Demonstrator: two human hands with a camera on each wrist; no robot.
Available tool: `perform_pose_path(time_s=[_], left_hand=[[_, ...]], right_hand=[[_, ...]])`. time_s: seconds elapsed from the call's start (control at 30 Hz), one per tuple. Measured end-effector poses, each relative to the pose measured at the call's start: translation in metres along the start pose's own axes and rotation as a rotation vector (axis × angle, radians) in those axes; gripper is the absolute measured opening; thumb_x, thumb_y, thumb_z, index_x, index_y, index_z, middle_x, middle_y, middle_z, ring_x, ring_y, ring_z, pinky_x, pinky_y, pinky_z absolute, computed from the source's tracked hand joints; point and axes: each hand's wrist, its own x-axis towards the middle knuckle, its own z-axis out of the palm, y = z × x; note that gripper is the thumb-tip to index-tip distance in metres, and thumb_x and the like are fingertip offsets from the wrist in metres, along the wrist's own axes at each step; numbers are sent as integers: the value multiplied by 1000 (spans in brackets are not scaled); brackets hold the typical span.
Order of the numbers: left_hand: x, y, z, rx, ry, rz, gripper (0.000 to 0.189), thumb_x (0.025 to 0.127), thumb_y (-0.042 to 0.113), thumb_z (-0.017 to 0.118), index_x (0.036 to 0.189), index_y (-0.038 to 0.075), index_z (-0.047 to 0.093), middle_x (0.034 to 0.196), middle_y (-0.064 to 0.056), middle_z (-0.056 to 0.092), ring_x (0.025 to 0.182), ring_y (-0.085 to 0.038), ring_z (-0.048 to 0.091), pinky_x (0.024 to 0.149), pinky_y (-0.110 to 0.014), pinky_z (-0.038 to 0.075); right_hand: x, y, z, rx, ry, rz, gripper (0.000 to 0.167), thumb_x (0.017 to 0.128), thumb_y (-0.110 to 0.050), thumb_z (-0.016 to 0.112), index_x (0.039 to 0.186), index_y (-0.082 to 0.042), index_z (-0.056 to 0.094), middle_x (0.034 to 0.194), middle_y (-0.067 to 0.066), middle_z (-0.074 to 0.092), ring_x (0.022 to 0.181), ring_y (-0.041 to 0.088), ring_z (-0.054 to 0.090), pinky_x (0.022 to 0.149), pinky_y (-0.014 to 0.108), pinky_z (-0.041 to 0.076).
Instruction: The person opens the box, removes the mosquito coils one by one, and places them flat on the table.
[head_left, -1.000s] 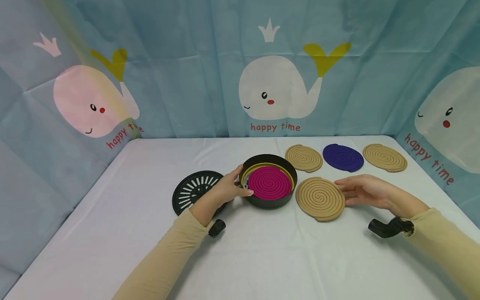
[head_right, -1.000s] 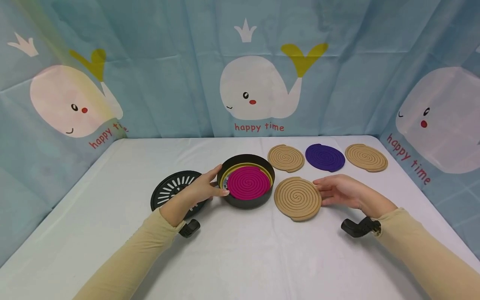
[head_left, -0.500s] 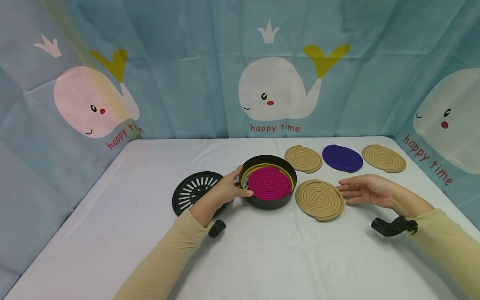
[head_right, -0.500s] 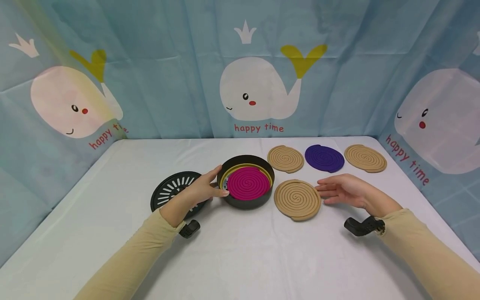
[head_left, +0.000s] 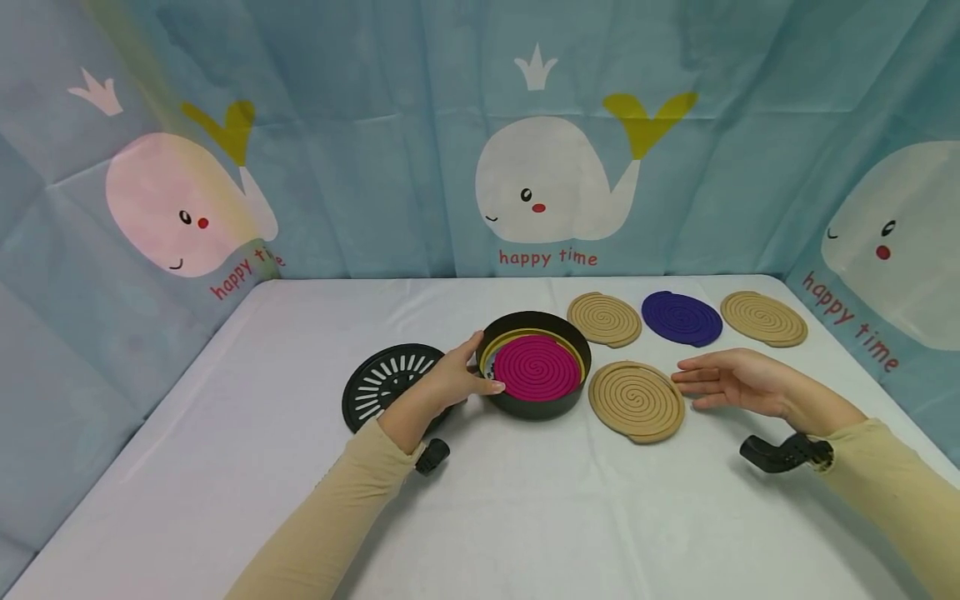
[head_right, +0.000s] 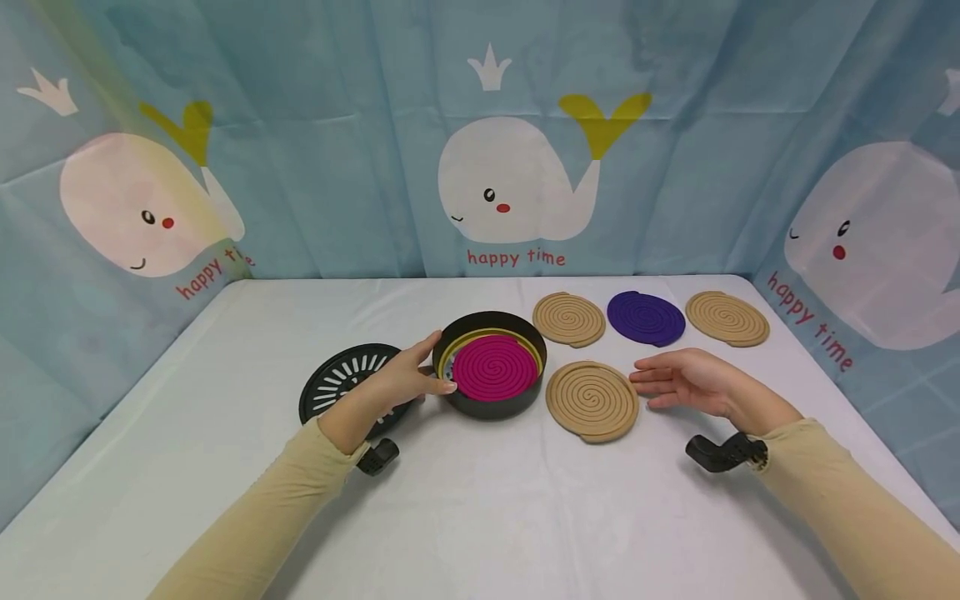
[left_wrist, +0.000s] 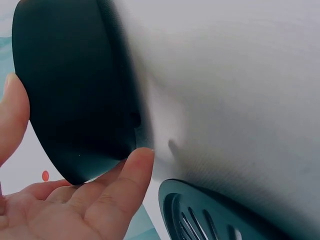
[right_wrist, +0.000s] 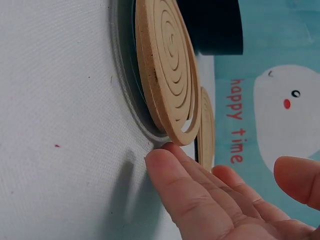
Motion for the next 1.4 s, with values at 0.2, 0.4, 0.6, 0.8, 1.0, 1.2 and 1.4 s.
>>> perform_pose_path(time_s=[0.2,0.4,0.6,0.8,1.0,1.2,1.4], left_hand=[[-1,0,0,-13,4,19,95,84,3,75,157,11,15,161,-12,14,140,-35,30,109,-48,33],[-2,0,0,-53,2,28,95,84,0,74,157,11,15,162,-9,12,142,-35,27,107,-49,35],[-2,-1,0,-58,6,24,94,84,1,74,157,12,16,162,-9,13,141,-35,28,106,-50,36],[-1,-2,0,-52,7,16,94,84,2,75,157,14,17,161,-9,14,141,-34,29,105,-52,38],[0,-3,1,-56,9,18,93,84,2,74,157,13,17,161,-9,14,142,-34,28,105,-52,38],[-1,-2,3,-101,17,21,95,84,0,74,157,14,15,162,-9,13,142,-35,27,106,-52,37],[-1,-2,5,-110,26,41,95,83,-3,74,157,14,16,161,-8,15,141,-38,27,102,-56,39]], right_hand=[[0,-2,1,2,-12,-13,29,105,-13,39,125,0,56,115,6,64,105,16,64,89,39,53],[-1,-6,3,3,-30,-34,28,106,-13,37,119,-6,61,115,5,65,105,15,65,88,37,53],[2,-15,9,34,-51,-79,29,107,-13,35,111,-15,64,114,5,66,106,16,65,89,35,53],[9,-32,30,77,-41,-120,27,106,-12,37,111,-11,63,114,7,65,107,19,65,91,34,52],[20,-48,58,109,-47,-184,22,106,-13,39,117,-4,56,116,10,63,107,21,64,92,34,51],[32,-57,82,122,-121,-215,29,106,-12,38,107,-11,66,121,14,58,109,21,63,92,33,51],[48,-63,104,63,-91,-175,35,106,-15,34,136,1,43,148,33,27,131,31,45,102,36,44]])
